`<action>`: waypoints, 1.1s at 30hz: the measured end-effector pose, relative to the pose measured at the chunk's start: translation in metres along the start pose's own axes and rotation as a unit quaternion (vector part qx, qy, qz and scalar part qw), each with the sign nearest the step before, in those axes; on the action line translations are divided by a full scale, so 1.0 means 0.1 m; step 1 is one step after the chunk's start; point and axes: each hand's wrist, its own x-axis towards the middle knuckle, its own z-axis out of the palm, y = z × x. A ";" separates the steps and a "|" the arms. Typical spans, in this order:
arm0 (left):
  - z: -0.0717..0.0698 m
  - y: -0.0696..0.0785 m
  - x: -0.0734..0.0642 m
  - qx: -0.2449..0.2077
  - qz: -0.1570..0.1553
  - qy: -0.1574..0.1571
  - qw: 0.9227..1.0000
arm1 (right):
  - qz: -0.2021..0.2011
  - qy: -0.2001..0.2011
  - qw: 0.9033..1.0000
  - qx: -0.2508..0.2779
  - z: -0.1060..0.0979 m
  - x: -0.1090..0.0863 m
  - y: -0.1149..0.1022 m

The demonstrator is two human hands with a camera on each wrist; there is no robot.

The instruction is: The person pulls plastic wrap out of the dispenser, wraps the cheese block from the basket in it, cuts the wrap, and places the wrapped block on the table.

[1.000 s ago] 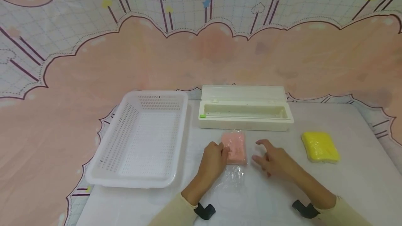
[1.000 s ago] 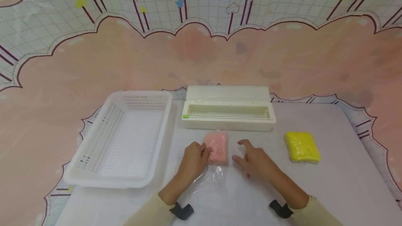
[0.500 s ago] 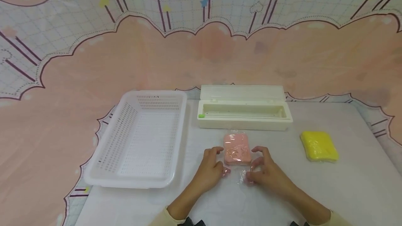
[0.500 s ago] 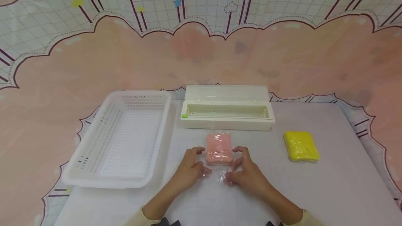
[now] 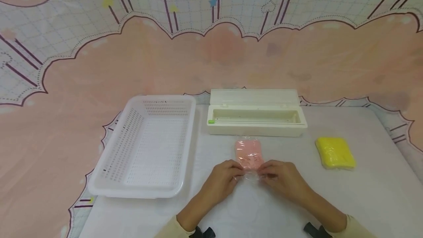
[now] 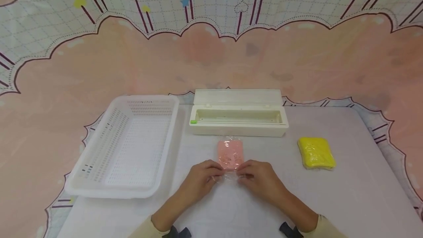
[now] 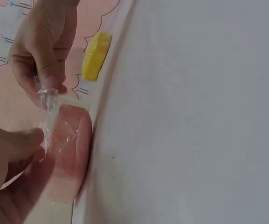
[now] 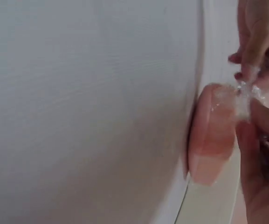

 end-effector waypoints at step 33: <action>0.02 0.06 0.03 0.246 0.047 -0.095 0.964 | -0.121 -0.063 0.965 -0.226 -0.01 0.10 0.11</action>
